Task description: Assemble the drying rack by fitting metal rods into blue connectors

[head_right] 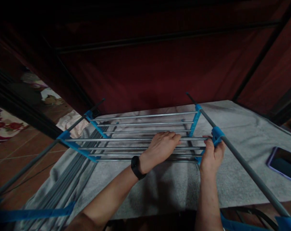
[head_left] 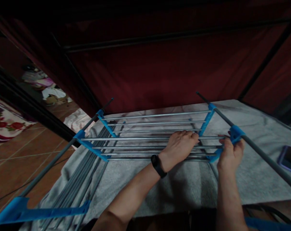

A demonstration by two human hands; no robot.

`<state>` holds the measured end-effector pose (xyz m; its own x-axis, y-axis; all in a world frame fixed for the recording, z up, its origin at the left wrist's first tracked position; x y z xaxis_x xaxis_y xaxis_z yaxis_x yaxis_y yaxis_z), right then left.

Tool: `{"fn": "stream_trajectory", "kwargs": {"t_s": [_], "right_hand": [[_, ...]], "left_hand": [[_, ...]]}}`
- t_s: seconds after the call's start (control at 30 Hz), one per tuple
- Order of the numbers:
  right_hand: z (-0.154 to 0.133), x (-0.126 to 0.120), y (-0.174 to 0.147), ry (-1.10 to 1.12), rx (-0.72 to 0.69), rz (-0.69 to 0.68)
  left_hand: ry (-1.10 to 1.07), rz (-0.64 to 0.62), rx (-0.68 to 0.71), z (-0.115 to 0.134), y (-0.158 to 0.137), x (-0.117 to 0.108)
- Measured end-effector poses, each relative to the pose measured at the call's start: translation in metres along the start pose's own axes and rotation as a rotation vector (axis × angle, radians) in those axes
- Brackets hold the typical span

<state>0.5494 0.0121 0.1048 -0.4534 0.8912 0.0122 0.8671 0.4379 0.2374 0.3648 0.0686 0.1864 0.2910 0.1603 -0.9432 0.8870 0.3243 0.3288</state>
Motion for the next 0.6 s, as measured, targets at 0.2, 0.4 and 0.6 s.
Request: {"fn": "stream_trajectory", "kwargs": {"t_s": [0.2,0.4,0.6], "right_hand": [[0.006,-0.004,0.004,0.083,0.078,0.077],[0.002,-0.001,0.001,0.089,0.097,0.056],[-0.005,0.008,0.003,0.094,-0.055,-0.023]], "left_hand": [[0.018,-0.015,-0.041,-0.001,0.004,-0.008],[0.012,-0.035,-0.068,-0.004,0.005,-0.009],[0.073,-0.093,-0.068,-0.01,0.005,-0.009]]}}
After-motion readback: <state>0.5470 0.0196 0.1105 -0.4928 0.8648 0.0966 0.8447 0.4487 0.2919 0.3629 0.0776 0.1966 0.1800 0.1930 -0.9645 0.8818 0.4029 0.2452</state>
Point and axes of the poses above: each hand's wrist, its own y-axis towards the middle knuckle, its own x-axis out of the palm, z = x × y, the point moved 10 cm from there along y, towards the middle knuckle, and after that the axes turned 10 degrees about x, right-handed, at the moved point
